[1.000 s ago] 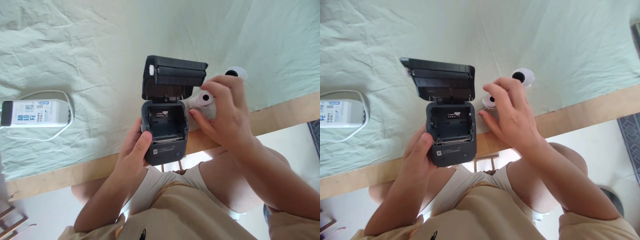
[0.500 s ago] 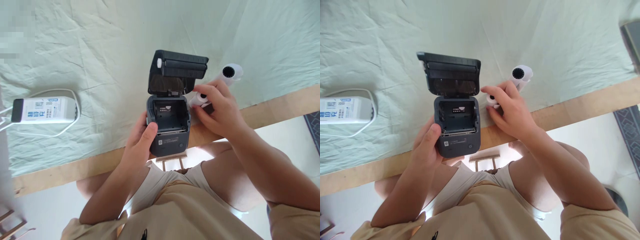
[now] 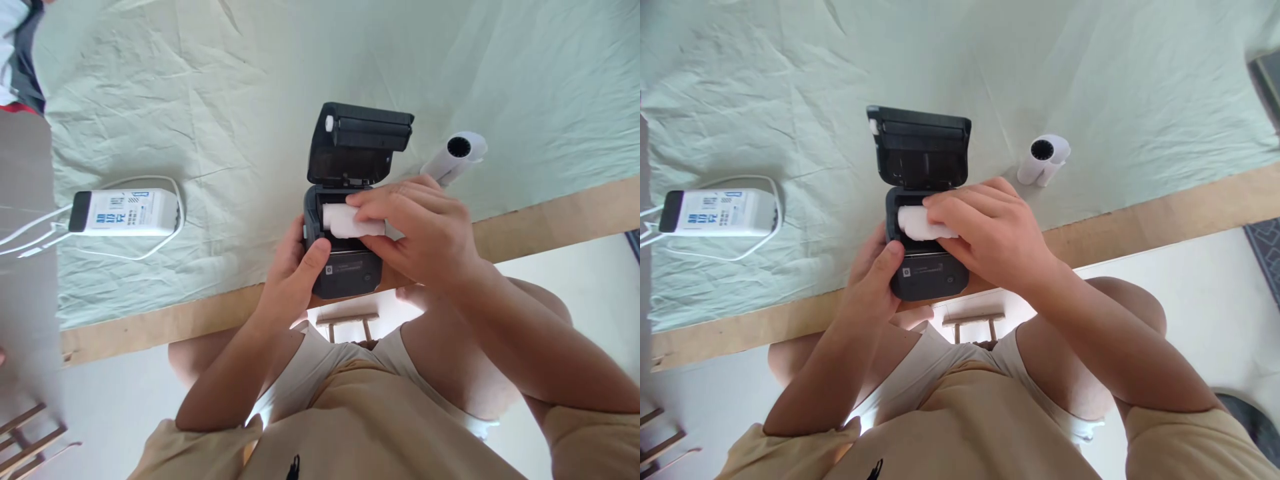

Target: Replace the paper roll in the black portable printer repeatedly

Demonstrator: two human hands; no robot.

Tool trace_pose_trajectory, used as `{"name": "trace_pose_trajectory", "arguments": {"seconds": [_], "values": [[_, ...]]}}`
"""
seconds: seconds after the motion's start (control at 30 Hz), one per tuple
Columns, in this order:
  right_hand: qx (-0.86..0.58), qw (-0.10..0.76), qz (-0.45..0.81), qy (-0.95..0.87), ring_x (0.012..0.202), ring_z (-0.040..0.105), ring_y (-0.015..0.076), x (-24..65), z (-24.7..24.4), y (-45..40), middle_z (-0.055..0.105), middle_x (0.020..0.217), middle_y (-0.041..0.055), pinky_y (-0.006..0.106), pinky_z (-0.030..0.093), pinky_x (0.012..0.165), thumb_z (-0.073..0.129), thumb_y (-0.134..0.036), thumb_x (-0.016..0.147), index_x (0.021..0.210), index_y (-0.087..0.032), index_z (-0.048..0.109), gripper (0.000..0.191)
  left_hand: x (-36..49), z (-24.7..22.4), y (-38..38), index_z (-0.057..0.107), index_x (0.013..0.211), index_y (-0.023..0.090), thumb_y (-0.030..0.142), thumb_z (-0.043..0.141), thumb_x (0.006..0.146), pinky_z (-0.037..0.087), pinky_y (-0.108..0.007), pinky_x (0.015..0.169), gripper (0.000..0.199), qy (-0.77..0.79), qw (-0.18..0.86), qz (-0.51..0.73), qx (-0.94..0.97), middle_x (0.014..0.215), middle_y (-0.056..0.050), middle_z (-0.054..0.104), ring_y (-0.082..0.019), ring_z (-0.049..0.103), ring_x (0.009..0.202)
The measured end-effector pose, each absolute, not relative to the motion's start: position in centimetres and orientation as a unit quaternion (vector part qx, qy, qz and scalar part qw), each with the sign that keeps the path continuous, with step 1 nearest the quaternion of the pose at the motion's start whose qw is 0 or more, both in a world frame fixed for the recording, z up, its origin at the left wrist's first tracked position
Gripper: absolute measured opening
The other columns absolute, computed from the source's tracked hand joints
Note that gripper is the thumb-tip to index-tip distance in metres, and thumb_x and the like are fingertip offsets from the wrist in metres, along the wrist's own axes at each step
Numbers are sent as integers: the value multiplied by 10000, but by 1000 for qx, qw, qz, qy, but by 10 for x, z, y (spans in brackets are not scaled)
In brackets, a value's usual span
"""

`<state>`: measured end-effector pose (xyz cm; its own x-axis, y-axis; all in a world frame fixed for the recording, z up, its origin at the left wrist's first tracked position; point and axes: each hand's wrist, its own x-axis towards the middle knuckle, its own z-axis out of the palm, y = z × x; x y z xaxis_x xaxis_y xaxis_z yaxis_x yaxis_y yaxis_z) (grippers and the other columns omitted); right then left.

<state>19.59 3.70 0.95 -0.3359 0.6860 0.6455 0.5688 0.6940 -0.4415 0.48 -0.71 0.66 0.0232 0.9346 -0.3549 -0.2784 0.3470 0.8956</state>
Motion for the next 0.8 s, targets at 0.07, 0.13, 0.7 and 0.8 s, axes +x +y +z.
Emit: {"name": "trace_pose_trajectory", "arguments": {"seconds": [0.07, 0.13, 0.7, 0.8], "values": [[-390, 416, 75, -818, 963, 843, 198, 196, 9, 39, 875, 1052, -22, 389, 580, 790, 616, -96, 1010, 925, -276, 630, 200, 3, 3, -7, 786, 1279, 274, 566, 858, 932, 610, -266, 730, 459, 503, 650, 470, 323, 1079, -44, 813, -215, 771, 929], [-371, 421, 67, -825, 960, 836, 194, 199, 12, 38, 866, 1016, -20, 383, 585, 784, 623, -111, 1020, 915, -275, 621, 194, 1, -1, -6, 780, 1264, 270, 549, 854, 941, 612, -254, 759, 433, 477, 657, 476, 337, 1077, -36, 804, -198, 761, 944], [-396, 535, 76, -742, 1249, 682, 331, 209, -5, 35, 660, 1298, 113, 499, 607, 941, 675, -279, 948, 1298, -322, 595, 361, -4, 9, 2, 484, 1550, 211, 317, 937, 730, 663, -333, 792, 943, 517, 635, 379, 431, 1231, -102, 792, -277, 791, 1037], [-383, 501, 138, -764, 1523, 545, 388, 213, -10, 43, 542, 1570, 116, 611, 552, 1130, 653, -405, 990, 1534, -387, 426, 590, -7, 7, -1, 274, 1713, 225, 325, 962, 730, 670, -346, 814, 1204, 511, 621, 399, 441, 1413, -156, 740, -308, 792, 1110]]}}
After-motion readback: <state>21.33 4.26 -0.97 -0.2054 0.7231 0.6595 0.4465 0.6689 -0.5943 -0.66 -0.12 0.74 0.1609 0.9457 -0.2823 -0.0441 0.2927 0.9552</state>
